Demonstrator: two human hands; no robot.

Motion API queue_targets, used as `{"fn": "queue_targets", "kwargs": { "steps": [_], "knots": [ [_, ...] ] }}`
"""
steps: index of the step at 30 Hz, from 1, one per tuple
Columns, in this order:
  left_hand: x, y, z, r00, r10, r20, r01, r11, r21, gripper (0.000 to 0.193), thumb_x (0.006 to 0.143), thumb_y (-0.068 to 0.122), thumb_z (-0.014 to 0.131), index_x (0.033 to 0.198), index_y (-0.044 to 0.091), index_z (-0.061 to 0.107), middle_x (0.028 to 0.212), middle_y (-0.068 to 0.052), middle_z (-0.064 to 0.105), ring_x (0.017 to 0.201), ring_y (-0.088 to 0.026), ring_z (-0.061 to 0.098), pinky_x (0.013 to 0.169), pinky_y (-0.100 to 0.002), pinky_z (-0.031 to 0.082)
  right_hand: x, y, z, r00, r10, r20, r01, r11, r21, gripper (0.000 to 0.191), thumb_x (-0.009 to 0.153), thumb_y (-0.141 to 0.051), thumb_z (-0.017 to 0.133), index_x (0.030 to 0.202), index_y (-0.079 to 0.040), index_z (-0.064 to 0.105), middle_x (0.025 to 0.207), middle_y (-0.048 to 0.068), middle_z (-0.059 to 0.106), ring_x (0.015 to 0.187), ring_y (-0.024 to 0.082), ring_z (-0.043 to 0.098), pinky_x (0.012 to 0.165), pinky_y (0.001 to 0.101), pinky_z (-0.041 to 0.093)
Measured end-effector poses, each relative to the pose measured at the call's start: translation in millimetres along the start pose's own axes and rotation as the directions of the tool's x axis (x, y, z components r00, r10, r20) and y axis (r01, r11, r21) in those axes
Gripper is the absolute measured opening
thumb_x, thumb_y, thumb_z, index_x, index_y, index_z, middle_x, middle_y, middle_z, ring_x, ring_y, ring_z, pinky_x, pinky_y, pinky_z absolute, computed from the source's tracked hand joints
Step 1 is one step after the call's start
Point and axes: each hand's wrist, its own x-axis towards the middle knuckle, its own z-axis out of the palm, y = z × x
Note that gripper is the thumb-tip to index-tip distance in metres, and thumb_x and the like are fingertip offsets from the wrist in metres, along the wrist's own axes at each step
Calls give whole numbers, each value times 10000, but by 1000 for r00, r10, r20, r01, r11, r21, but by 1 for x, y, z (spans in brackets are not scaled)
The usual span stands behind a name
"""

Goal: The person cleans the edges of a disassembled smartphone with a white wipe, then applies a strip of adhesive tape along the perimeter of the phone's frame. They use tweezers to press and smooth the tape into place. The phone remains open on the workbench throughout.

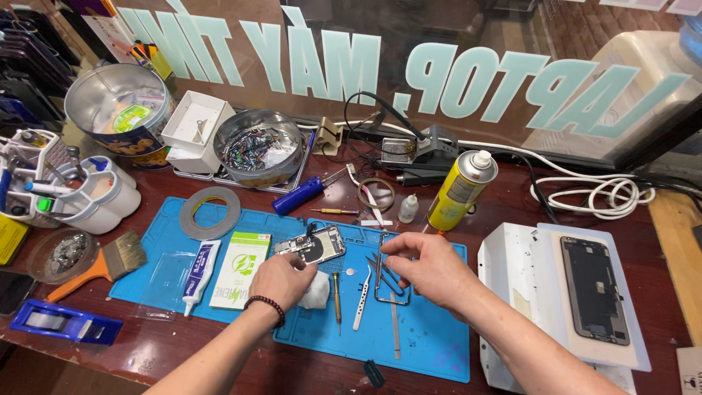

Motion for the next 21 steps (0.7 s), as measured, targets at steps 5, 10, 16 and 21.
{"fn": "queue_targets", "kwargs": {
  "steps": [5,10,16,21],
  "knots": [
    [46,-34,-26,999,-7,33,6,999,50,205,792,288,756,859,101,804,863,-167,776,863,-330,754,844,-427,586,19,-5,15,999,42,-25,-41,997,65,263,872,-155,707,1112,-64,766,813,15,724,620,85,619,507,259,477],
    [63,-37,-32,930,-37,367,86,989,-119,200,812,227,793,810,28,813,810,-200,800,696,-279,732,632,-401,596,34,-5,20,994,102,-27,-99,991,95,258,873,-151,706,1105,-55,762,833,-3,720,625,91,605,515,258,480],
    [12,-7,-4,890,90,447,-199,959,202,318,829,247,781,1074,52,728,1018,-200,735,909,-315,722,842,-401,589,37,-1,31,993,114,33,-116,991,61,251,883,-168,703,1106,-74,766,800,6,696,637,92,609,520,268,484],
    [-17,-12,22,936,141,321,-227,941,250,254,869,173,674,1080,37,712,1143,-216,699,1087,-377,676,953,-449,549,19,5,12,991,130,35,-130,991,24,261,881,-180,704,1120,-95,762,798,8,698,654,89,628,531,273,491]
  ]
}}
